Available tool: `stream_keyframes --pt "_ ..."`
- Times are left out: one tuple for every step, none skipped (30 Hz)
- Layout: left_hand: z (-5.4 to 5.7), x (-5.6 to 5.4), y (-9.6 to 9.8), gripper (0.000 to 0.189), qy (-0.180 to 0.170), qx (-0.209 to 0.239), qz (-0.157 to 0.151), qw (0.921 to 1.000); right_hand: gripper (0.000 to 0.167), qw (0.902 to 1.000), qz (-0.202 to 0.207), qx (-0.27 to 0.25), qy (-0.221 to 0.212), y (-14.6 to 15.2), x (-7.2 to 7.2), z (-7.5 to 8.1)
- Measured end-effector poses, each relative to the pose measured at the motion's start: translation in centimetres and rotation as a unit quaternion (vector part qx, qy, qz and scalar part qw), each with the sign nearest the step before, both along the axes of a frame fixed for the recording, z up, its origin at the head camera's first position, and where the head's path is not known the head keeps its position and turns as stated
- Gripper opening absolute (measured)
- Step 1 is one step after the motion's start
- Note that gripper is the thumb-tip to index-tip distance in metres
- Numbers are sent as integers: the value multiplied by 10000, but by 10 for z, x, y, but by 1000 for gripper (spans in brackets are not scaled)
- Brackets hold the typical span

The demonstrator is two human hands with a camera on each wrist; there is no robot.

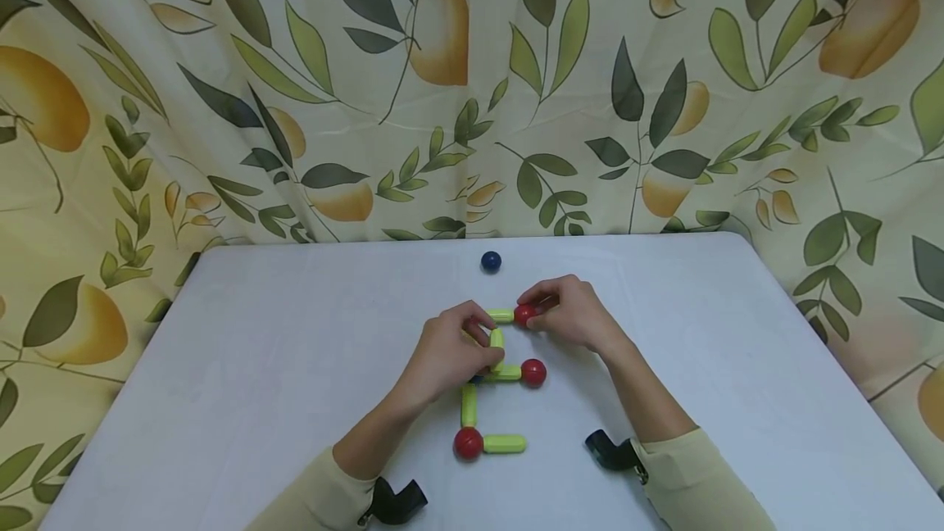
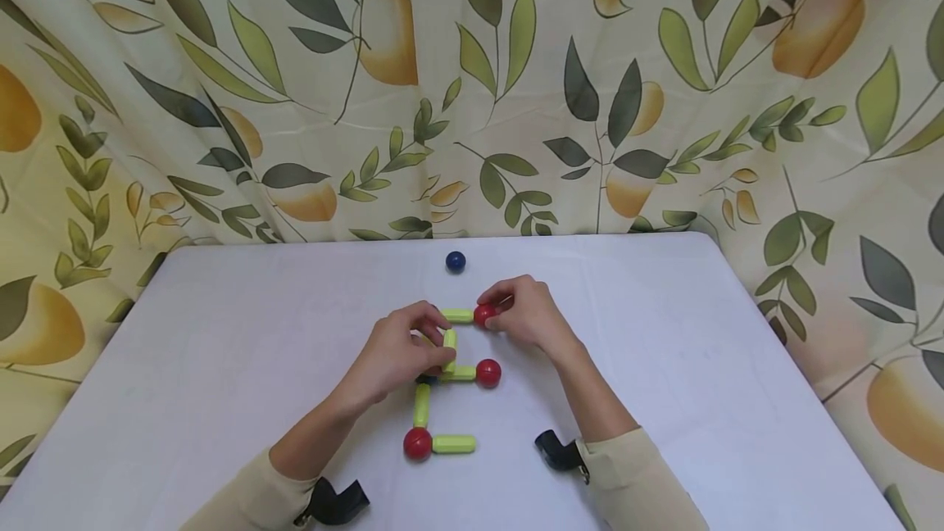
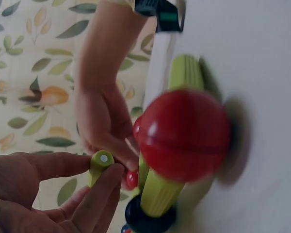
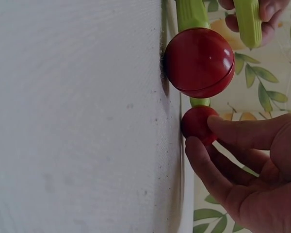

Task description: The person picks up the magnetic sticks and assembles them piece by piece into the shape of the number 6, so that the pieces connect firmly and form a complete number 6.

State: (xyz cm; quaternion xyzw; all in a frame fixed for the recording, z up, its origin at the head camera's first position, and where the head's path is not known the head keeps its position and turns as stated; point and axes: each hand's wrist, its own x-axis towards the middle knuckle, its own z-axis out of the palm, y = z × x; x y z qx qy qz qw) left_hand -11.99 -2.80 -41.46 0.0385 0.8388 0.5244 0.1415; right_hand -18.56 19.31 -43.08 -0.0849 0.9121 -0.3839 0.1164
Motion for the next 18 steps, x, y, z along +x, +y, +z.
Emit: stream_keyframes --pt "0 3 3 27 -28 0 -23 10000 26 10000 6 0 22 0 0 0" --pt "1 6 6 27 -59 -8 -42 10000 26 10000 11 1 41 0 -1 0" --pt "1 8 8 27 -85 -30 -64 9999 26 10000 11 4 57 1 -1 1" --pt "2 11 11 27 -104 -46 -83 9999 26 10000 0 5 71 1 -1 1" --pt "2 13 14 27 -116 -68 -109 9999 26 10000 -12 1 74 1 -1 1" --pt "2 15 16 27 -117 -103 -138 9998 26 10000 -16 1 81 1 -1 1" --pt "2 17 19 27 -96 -143 -173 9997 26 10000 -24 -5 84 1 -1 1" --pt "2 19 21 27 -89 -172 -213 9996 26 10000 -37 1 73 2 -1 1" --pt "2 21 23 26 -59 -200 -256 9995 26 10000 -52 8 62 2 -1 1" --pt "1 23 25 26 -37 -232 -302 9993 26 10000 -70 12 51 2 -1 1" --pt "0 25 26 25 -15 -257 -336 9991 26 10000 -76 10 44 2 -1 1" --pt "0 27 28 25 0 -270 -367 9990 26 10000 -76 12 43 2 0 1" --pt "-2 29 29 24 24 -282 -401 9988 26 10000 -70 5 44 1 0 1" --pt "-3 31 31 24 33 -277 -431 9987 26 10000 -56 -5 45 1 0 1" --pt "-4 33 32 23 57 -281 -457 9985 26 10000 -49 -18 39 1 0 1" --pt "-5 35 33 23 38 -276 -486 9984 26 10000 -40 -40 31 0 1 0" --pt "-6 36 34 22 31 -242 -513 9984 26 10000 -34 -56 20 0 1 0" --pt "-7 38 35 22 30 -228 -552 9982 26 10000 -35 -61 5 0 1 1"
